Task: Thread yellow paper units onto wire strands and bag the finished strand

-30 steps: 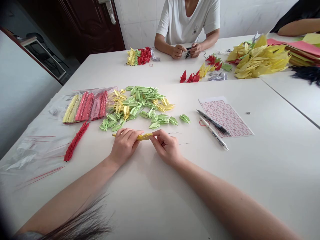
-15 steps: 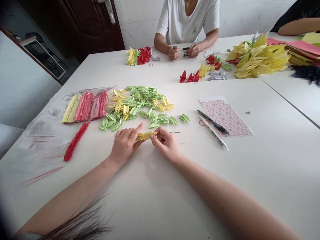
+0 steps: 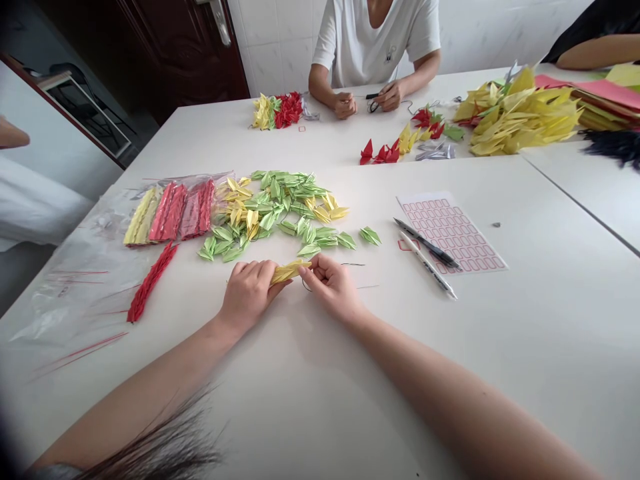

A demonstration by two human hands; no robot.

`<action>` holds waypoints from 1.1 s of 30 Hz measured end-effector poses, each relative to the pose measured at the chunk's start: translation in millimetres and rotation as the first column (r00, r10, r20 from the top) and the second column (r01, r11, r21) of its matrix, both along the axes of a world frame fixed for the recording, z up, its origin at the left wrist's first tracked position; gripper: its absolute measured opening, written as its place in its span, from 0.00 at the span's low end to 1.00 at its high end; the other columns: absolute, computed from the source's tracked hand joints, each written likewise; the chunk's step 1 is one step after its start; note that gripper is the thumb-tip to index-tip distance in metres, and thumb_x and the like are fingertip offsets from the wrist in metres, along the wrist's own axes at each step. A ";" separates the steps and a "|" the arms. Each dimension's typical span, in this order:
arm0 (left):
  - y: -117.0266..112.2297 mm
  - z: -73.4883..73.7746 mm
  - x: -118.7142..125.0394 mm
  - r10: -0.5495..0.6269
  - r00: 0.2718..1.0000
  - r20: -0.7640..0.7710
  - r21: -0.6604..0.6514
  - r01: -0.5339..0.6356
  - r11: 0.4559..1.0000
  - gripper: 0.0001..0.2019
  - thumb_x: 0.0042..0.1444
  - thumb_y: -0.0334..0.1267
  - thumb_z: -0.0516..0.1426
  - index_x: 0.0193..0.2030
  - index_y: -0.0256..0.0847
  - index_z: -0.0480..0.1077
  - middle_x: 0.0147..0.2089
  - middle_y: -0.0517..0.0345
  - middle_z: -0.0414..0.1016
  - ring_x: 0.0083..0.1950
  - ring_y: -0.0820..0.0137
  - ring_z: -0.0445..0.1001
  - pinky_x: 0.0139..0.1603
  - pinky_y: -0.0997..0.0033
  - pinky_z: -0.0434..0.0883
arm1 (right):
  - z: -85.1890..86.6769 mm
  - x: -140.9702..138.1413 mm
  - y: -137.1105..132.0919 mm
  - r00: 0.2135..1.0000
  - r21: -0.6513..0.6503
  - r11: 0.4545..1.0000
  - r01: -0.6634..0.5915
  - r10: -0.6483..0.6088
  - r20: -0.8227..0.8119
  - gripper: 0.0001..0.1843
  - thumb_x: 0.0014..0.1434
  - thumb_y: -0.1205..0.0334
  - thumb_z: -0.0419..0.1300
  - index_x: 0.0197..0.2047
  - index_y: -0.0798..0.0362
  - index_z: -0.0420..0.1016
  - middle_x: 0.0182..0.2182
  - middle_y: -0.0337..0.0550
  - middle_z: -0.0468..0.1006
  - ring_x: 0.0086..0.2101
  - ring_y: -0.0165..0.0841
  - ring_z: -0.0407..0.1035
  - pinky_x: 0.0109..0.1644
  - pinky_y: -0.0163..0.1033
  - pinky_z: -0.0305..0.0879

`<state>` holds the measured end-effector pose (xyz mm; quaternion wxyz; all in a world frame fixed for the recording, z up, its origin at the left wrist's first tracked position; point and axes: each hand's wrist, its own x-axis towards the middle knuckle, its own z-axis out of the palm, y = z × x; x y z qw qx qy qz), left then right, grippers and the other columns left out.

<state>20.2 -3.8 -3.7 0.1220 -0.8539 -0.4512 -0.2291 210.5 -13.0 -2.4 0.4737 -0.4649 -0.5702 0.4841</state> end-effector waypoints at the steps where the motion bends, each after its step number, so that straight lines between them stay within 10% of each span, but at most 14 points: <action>1: 0.0 0.2 -0.1 0.003 1.000 0.001 0.002 -0.003 1.000 0.15 0.69 0.49 0.50 0.36 0.40 0.65 0.29 0.56 0.72 0.32 0.64 0.70 0.37 0.64 0.57 | 0.1 0.2 -0.4 1.000 0.007 1.000 0.009 -0.009 0.010 0.23 0.60 0.39 0.61 0.35 0.53 0.68 0.19 0.29 0.53 0.20 0.24 0.47 0.22 0.33 0.43; 5: 0.0 1.0 -0.2 0.026 1.000 -0.017 0.041 -0.025 0.999 0.14 0.69 0.48 0.50 0.36 0.40 0.65 0.28 0.57 0.72 0.31 0.64 0.70 0.35 0.64 0.57 | 1.6 0.0 -1.2 0.997 0.027 0.997 0.073 -0.074 0.026 0.24 0.63 0.40 0.58 0.48 0.53 0.71 0.18 0.27 0.51 0.19 0.25 0.47 0.22 0.33 0.45; 10: -0.9 -0.3 0.3 0.058 0.997 -0.042 0.060 -0.056 0.997 0.13 0.69 0.45 0.51 0.35 0.40 0.65 0.27 0.56 0.71 0.30 0.64 0.70 0.32 0.64 0.58 | -0.3 -0.7 0.5 0.988 0.067 0.989 0.132 -0.137 0.070 0.25 0.61 0.38 0.59 0.34 0.55 0.75 0.18 0.32 0.57 0.19 0.25 0.50 0.21 0.34 0.46; 26: -7.0 -1.1 1.7 0.047 0.996 -0.075 -0.129 -0.056 0.990 0.09 0.68 0.44 0.53 0.41 0.41 0.63 0.33 0.58 0.74 0.31 0.66 0.74 0.29 0.67 0.63 | 3.3 -2.1 -4.4 0.968 0.148 0.983 0.113 -0.142 0.208 0.23 0.62 0.42 0.58 0.31 0.55 0.75 0.16 0.31 0.54 0.19 0.26 0.49 0.23 0.35 0.47; 33: 0.9 -2.4 -3.1 0.007 1.000 0.000 -0.022 -0.007 1.000 0.17 0.71 0.49 0.43 0.49 0.38 0.64 0.37 0.53 0.75 0.36 0.64 0.73 0.35 0.65 0.64 | 5.1 2.0 -10.9 0.911 0.276 0.961 -0.027 -0.090 0.402 0.18 0.63 0.52 0.58 0.52 0.54 0.71 0.16 0.26 0.53 0.17 0.25 0.47 0.23 0.33 0.50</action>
